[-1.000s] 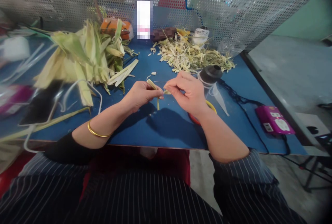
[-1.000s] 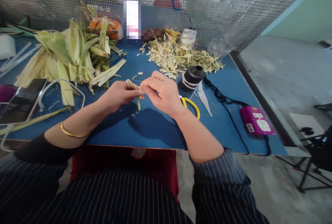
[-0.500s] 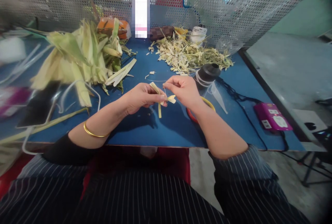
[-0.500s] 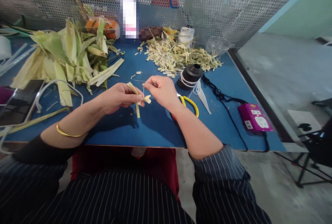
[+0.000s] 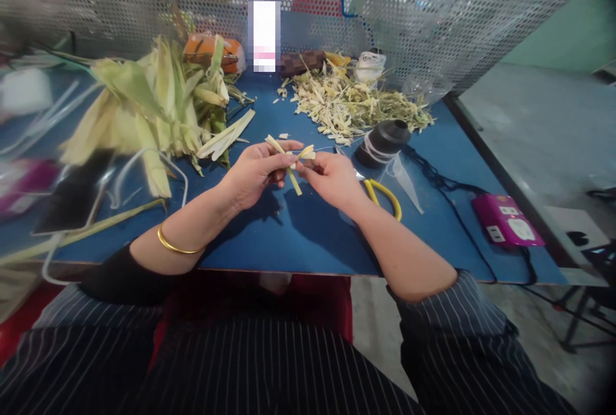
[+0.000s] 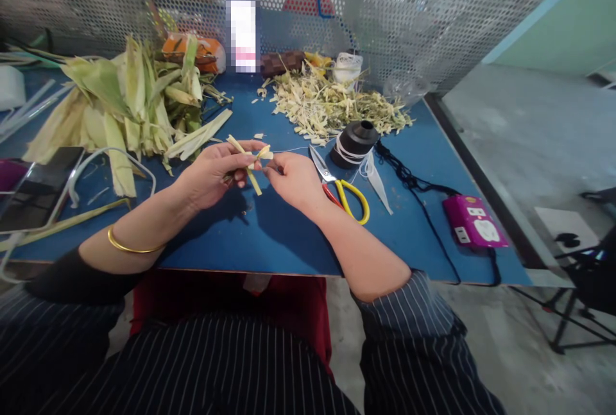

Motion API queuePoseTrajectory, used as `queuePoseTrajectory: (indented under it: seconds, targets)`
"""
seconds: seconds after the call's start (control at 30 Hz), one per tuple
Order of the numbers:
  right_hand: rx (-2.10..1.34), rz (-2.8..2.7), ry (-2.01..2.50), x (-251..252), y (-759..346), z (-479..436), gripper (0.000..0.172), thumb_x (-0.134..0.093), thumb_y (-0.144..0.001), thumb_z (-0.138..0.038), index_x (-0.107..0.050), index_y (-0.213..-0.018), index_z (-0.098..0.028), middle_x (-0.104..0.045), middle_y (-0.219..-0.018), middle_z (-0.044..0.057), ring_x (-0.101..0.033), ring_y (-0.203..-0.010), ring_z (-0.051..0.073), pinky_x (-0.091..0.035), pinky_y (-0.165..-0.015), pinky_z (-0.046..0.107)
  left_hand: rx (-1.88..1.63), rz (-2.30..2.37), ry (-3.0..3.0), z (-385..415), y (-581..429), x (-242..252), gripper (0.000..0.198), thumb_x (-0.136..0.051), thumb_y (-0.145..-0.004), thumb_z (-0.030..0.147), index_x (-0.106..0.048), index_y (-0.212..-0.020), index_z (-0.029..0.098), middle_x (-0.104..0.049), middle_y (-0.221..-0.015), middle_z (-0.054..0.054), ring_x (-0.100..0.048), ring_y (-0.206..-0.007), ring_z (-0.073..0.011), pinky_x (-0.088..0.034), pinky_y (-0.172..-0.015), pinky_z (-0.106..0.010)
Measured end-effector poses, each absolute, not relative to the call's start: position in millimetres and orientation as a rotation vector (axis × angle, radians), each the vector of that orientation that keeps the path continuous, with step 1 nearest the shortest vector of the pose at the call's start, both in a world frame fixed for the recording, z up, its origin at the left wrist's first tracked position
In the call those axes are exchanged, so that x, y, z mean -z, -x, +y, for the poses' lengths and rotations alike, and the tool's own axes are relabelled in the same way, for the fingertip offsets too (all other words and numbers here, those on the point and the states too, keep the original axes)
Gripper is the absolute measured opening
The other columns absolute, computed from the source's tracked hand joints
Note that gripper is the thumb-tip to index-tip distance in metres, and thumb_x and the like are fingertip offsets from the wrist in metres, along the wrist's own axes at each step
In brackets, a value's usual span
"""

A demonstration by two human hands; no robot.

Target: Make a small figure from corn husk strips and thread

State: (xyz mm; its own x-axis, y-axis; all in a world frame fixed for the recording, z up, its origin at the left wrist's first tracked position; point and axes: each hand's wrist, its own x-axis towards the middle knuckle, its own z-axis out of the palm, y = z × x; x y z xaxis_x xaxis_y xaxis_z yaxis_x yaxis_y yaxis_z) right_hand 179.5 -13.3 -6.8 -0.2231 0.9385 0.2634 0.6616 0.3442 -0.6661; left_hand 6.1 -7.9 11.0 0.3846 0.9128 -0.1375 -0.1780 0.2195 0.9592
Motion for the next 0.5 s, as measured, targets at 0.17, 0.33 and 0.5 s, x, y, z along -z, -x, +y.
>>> queuePoseTrajectory:
  seconds: [0.17,0.33,0.5]
  targets:
    - [-0.456,-2.04,1.428,6.2,-180.3,-13.8,0.026,-0.058,-0.081,-0.027,-0.049,-0.058,-0.019,-0.045,-0.056,-0.003,-0.036,-0.055,0.01,-0.027,-0.055,0.027,-0.82,0.888,-0.989,-6.5,-5.7,-9.0,0.019,-0.073,-0.071,0.025,-0.07,-0.086,0.014,-0.069,-0.078,-0.003,-0.053,-0.052,-0.0054,-0.046,-0.051,-0.019]
    - [-0.409,-2.179,1.334,2.3,-181.4,-17.0,0.018,-0.052,-0.079,-0.015,-0.052,-0.061,-0.018,-0.052,-0.062,0.0,-0.044,-0.06,0.012,-0.031,-0.059,0.027,-0.978,1.006,-1.143,-5.0,-7.5,-9.9,0.016,-0.07,-0.075,0.025,-0.067,-0.085,0.013,-0.066,-0.073,-0.002,-0.057,-0.057,-0.0081,-0.051,-0.055,-0.021]
    - [-0.245,-2.349,1.156,-2.9,-175.9,-27.1,0.021,-0.045,-0.086,-0.019,-0.059,-0.071,-0.018,-0.056,-0.071,0.003,-0.047,-0.066,0.014,-0.031,-0.061,0.028,-1.115,1.195,-1.443,-0.3,-6.2,-4.4,0.009,-0.065,-0.076,0.023,-0.066,-0.079,0.015,-0.066,-0.075,-0.002,-0.055,-0.056,-0.0067,-0.049,-0.055,-0.019]
